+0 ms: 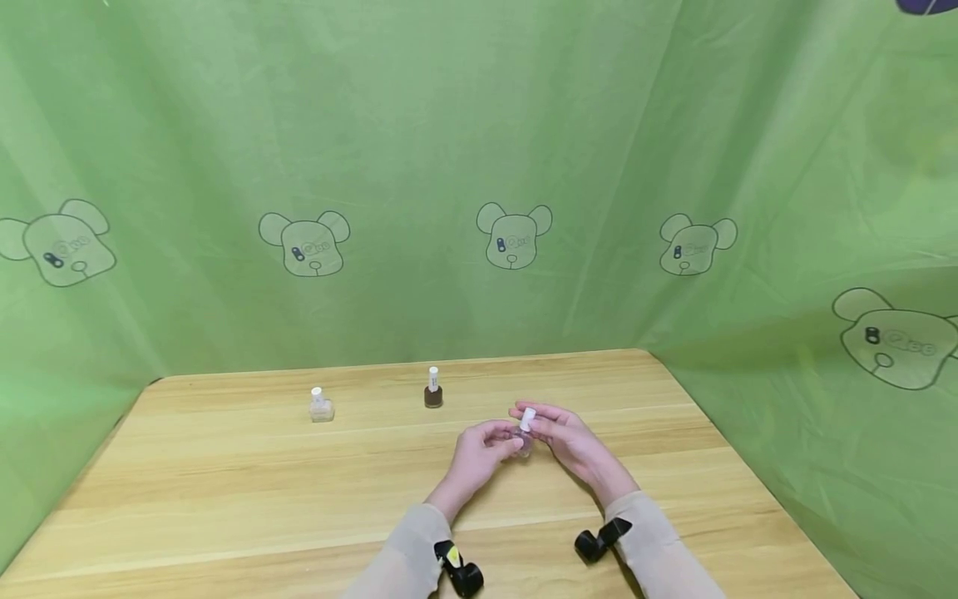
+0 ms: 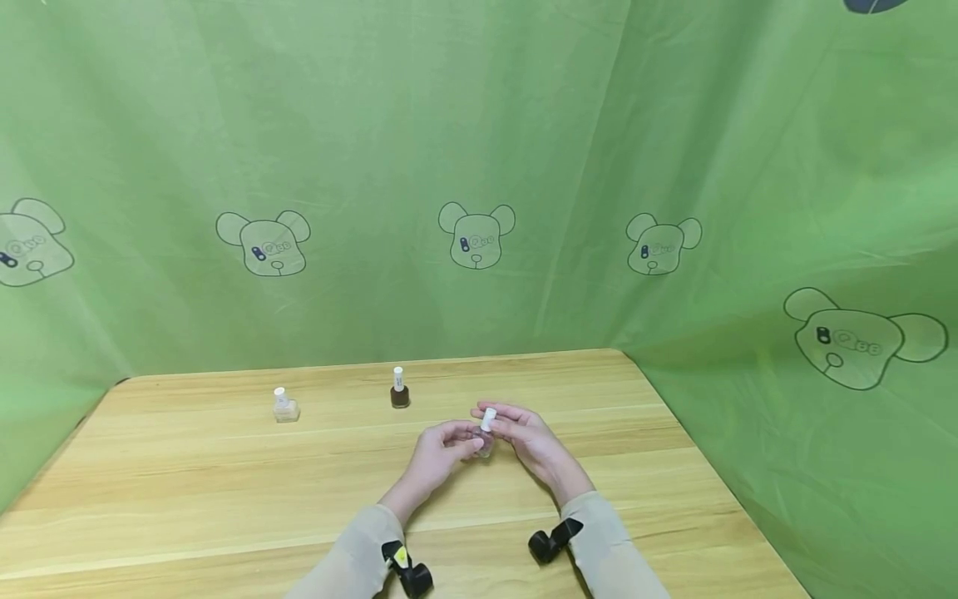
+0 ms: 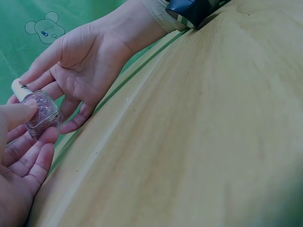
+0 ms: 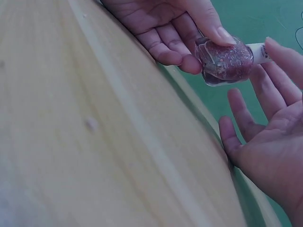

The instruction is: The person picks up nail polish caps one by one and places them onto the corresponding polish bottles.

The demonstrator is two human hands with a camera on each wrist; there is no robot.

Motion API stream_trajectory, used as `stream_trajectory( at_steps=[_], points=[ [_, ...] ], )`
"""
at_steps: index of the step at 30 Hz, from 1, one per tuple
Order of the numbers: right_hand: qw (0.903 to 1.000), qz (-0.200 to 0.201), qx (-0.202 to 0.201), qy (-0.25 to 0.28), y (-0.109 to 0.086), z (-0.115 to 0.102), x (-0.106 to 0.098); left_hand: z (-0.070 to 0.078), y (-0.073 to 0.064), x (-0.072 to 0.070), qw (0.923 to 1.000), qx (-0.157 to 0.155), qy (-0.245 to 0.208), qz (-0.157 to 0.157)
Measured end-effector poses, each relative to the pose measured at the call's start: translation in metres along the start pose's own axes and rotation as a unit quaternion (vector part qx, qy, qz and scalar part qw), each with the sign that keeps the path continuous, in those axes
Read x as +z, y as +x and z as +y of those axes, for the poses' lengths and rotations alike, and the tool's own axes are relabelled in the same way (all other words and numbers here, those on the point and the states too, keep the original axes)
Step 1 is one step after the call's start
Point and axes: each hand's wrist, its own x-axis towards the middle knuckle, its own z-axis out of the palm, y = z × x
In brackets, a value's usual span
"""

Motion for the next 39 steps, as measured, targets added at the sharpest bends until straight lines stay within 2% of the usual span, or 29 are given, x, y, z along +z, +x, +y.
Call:
stream_trajectory(
  at_steps=[10,22,28,33,39],
  points=[
    [0.9999,-0.006,-0.01,-0.005,-0.001,0.001,-0.002,0.001,0.0,0.0,0.9999,-0.004,0.008,-0.005],
    [0.9982,0.055,-0.017,-0.019,-0.001,-0.002,0.008,0.002,-0.002,0.001,0.9999,0.0,0.014,-0.005],
    [0.9975,0.067,-0.016,-0.02,-0.001,-0.002,0.01,0.002,-0.001,0.001,0.9997,0.006,0.019,-0.014],
    [0.9982,0.057,-0.01,-0.015,0.0,-0.001,0.009,0.001,-0.001,0.001,0.9998,0.006,0.013,-0.014],
    [0.9998,0.017,0.004,-0.003,0.0,0.001,0.002,0.001,0.0,0.0,0.9999,0.003,0.009,-0.007]
  ],
)
